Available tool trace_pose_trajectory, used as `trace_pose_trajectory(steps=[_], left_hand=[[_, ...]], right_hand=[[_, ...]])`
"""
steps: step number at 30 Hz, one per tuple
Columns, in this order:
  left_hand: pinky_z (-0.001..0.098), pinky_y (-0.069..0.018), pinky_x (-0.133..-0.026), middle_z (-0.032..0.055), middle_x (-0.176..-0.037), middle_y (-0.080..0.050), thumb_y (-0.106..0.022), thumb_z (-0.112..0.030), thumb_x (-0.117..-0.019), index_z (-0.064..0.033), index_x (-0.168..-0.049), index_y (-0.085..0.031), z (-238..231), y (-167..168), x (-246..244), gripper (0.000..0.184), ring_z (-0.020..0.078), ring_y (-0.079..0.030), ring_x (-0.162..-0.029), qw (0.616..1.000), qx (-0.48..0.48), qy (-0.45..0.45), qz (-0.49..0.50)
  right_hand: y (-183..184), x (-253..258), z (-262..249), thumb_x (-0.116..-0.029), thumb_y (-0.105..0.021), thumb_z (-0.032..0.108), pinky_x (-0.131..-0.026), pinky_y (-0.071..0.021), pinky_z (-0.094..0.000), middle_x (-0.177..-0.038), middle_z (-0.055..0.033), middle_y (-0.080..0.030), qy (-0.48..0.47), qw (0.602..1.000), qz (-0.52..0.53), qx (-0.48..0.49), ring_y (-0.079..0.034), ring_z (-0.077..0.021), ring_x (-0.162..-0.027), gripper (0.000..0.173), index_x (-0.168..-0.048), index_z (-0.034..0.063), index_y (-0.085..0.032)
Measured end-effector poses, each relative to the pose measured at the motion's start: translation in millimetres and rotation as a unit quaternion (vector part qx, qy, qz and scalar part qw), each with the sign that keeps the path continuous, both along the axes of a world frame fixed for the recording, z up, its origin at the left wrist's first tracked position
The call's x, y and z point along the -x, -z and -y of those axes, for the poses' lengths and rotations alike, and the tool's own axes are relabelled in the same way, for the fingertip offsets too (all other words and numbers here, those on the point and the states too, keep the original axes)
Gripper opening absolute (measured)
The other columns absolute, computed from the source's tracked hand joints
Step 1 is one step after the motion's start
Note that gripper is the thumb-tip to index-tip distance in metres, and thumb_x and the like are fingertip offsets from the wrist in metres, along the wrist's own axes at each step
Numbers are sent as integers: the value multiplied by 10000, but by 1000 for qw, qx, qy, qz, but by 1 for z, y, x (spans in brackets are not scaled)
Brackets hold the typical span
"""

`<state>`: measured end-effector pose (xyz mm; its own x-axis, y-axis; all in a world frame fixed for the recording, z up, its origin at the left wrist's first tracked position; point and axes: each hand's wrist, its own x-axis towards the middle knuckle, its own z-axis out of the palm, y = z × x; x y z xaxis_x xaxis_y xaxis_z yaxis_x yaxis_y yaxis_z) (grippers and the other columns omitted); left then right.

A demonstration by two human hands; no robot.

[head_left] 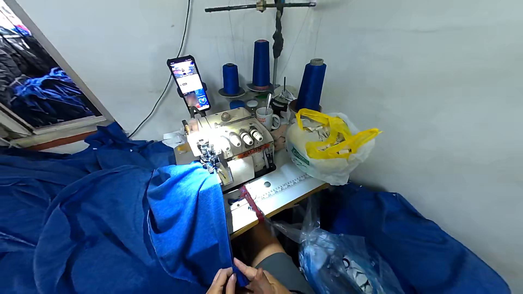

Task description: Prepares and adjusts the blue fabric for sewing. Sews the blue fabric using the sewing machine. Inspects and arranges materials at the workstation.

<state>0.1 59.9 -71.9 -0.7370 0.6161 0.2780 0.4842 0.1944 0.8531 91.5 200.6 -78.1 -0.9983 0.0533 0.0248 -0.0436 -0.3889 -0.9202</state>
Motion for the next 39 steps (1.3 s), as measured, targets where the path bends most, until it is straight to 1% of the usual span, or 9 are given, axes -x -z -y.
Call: trace_pose_trajectory(steps=[3, 6, 8, 11, 13, 15, 26, 33, 39], left_hand=[[245, -572, -833, 110, -929, -710, -588, -12, -962, 69, -979, -695, 4, 4, 3, 136, 77, -684, -872, 997, -29, 6, 76], [227, -570, -786, 66, -895, -682, -570, 17, -946, 80, -999, -641, 6, 9, 3, 108, 39, -660, -820, 993, -52, 11, 109], [197, -542, -793, 84, -902, -644, -523, 25, -950, 109, -1013, -591, 8, 6, 1, 125, 23, -630, -838, 996, -67, -26, 45], [204, -517, -859, 155, -915, -612, -507, -29, -978, 74, -962, -575, 19, -13, -5, 125, 110, -614, -911, 983, -50, -47, -169], [313, -543, -837, 196, -890, -663, -567, -48, -965, 37, -948, -665, 23, -21, -13, 131, 254, -655, -885, 963, -6, 9, -270], [318, -549, -819, 192, -895, -676, -609, -51, -951, 18, -986, -714, 20, -13, -18, 130, 283, -660, -861, 949, 28, 53, -308], [219, -552, -874, 158, -934, -714, -660, -50, -946, 49, -976, -724, 10, 9, -12, 121, 141, -691, -911, 990, -40, 68, -119], [183, -555, -765, 161, -899, -707, -646, -8, -894, 54, -950, -728, 8, 11, -15, 117, 117, -679, -812, 992, -11, 57, -111], [181, -560, -819, 156, -931, -725, -664, -23, -913, 59, -999, -739, 7, 14, -13, 140, 107, -700, -863, 993, -14, 58, -100]], right_hand=[[-13, 2, 6, -1094, -376, 409, -1114, -481, -434, -1530, -196, -475, 55, 997, 61, -12, -547, -221, -1350, 656, -1551, -61, -335], [-10, 16, 9, -993, -607, 109, -891, -584, -315, -1103, -96, -711, 142, 985, 93, -13, -693, -111, -979, 319, -1266, -56, -601], [2, 24, 8, -963, -599, 29, -796, -599, -307, -922, -56, -705, 171, 981, 91, -28, -690, -96, -837, 130, -1040, -50, -668], [-7, 14, 4, -946, -633, 27, -715, -631, -344, -809, -52, -688, 143, 984, 92, -50, -712, -135, -736, 61, -926, -29, -649], [-19, 1, -1, -932, -659, 30, -692, -620, -329, -777, -50, -683, 116, 986, 78, -90, -701, -123, -702, 70, -915, -38, -655], [-19, -8, -6, -925, -655, 26, -694, -609, -300, -771, -39, -688, 111, 986, 61, -112, -692, -97, -700, 65, -918, -38, -666], [0, -11, -8, -943, -612, 2, -752, -618, -298, -820, -55, -719, 121, 985, 75, -96, -713, -98, -745, 109, -984, -66, -687], [2, -10, -7, -967, -568, -1, -766, -613, -285, -894, -63, -722, 118, 984, 92, -92, -707, -84, -784, 153, -1032, -70, -687], [0, -7, -7, -1054, -506, 109, -779, -620, -312, -861, -35, -737, 121, 981, 148, 20, -725, -104, -780, 220, -1057, -25, -680]])
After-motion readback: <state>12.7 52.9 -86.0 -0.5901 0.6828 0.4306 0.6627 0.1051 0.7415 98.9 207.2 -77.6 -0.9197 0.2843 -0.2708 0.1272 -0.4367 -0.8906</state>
